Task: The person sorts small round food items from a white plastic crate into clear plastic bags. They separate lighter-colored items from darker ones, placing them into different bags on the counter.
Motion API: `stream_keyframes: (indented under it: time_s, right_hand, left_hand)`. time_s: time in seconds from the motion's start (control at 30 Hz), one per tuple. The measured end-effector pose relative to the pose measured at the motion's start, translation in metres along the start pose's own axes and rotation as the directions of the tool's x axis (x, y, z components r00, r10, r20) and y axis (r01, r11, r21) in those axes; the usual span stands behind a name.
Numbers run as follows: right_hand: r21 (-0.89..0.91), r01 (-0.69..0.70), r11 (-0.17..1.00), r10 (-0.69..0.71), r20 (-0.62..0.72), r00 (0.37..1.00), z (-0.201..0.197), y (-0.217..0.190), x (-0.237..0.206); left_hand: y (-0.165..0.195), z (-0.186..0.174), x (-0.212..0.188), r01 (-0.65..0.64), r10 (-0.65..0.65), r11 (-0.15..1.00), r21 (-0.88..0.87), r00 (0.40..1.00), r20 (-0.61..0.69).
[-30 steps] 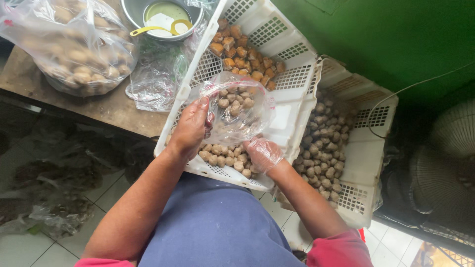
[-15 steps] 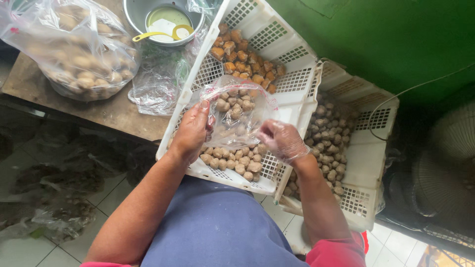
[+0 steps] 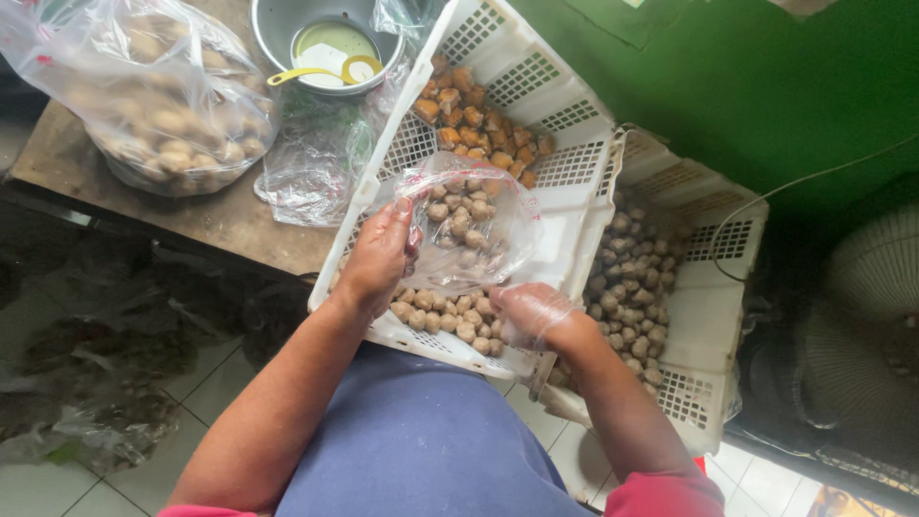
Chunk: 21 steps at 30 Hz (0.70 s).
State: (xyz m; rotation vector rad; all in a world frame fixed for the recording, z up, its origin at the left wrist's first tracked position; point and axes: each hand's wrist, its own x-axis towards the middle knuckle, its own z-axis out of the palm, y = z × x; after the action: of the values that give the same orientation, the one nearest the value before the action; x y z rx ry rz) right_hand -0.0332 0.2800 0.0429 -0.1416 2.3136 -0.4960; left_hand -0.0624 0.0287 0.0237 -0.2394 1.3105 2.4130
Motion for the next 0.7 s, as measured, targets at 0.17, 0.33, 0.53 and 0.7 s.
stream_keyframes:
  time_s: [0.17,0.33,0.53,0.7]
  right_hand:
    - [0.245,0.473,0.846,-0.323,-0.469,0.822,-0.019,-0.01,0.0]
    - [-0.025,0.264,0.964,-0.261,-0.26,0.93,0.004,0.011,0.015]
    - [-0.458,0.214,0.863,-0.298,-0.117,0.947,0.046,0.007,0.027]
    - [-0.379,0.111,0.919,-0.107,0.03,0.994,0.012,-0.013,-0.001]
  left_hand:
    - [-0.002,-0.001,0.001,0.005,-0.005,1.0,-0.008,1.0,0.003]
    - [-0.005,-0.002,0.003,-0.006,0.006,1.0,-0.014,1.0,-0.004]
    - [-0.002,-0.001,0.001,-0.005,0.004,1.0,-0.021,1.0,-0.019]
    - [0.001,0.001,0.001,0.023,-0.024,0.998,-0.051,1.0,-0.02]
